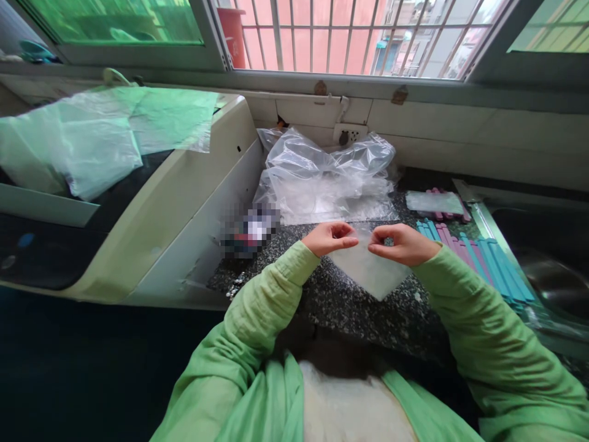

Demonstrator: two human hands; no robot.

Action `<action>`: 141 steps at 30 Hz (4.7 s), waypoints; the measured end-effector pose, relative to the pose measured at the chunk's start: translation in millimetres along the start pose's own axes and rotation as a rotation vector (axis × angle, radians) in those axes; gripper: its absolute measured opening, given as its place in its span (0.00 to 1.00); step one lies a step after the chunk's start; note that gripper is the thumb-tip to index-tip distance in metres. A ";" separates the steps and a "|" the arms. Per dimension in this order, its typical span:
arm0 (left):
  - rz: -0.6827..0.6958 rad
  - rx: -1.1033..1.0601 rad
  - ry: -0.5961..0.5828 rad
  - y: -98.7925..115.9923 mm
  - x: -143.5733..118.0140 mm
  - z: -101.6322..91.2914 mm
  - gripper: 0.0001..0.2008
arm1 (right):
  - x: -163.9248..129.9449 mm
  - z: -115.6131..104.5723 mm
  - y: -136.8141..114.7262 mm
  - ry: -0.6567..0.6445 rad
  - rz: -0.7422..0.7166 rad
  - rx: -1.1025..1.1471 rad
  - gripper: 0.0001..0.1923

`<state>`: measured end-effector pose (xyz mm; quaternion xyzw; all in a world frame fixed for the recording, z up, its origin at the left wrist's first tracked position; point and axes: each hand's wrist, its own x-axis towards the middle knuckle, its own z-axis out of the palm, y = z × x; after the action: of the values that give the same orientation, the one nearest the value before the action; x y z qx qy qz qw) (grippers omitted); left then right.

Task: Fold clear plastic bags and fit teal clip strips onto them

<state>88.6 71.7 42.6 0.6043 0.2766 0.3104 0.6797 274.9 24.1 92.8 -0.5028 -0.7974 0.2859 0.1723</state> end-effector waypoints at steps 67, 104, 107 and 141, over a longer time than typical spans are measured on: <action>0.107 0.048 0.157 2.3 -0.1 2.5 0.19 | 4.4 10.0 11.3 0.096 -0.030 0.023 0.13; 0.168 0.087 0.281 6.0 -0.3 -4.2 0.20 | 3.5 -0.4 12.4 0.125 0.053 0.061 0.16; 0.164 0.075 0.297 6.6 0.1 -5.3 0.19 | 2.7 -2.9 11.7 0.112 0.047 0.086 0.17; 0.208 -0.039 0.470 4.1 4.4 -20.6 0.19 | 1.4 -11.8 15.7 0.170 0.080 0.139 0.24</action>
<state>75.7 88.6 44.2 0.5275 0.3574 0.5159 0.5725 292.0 33.9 92.1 -0.5433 -0.7375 0.3035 0.2622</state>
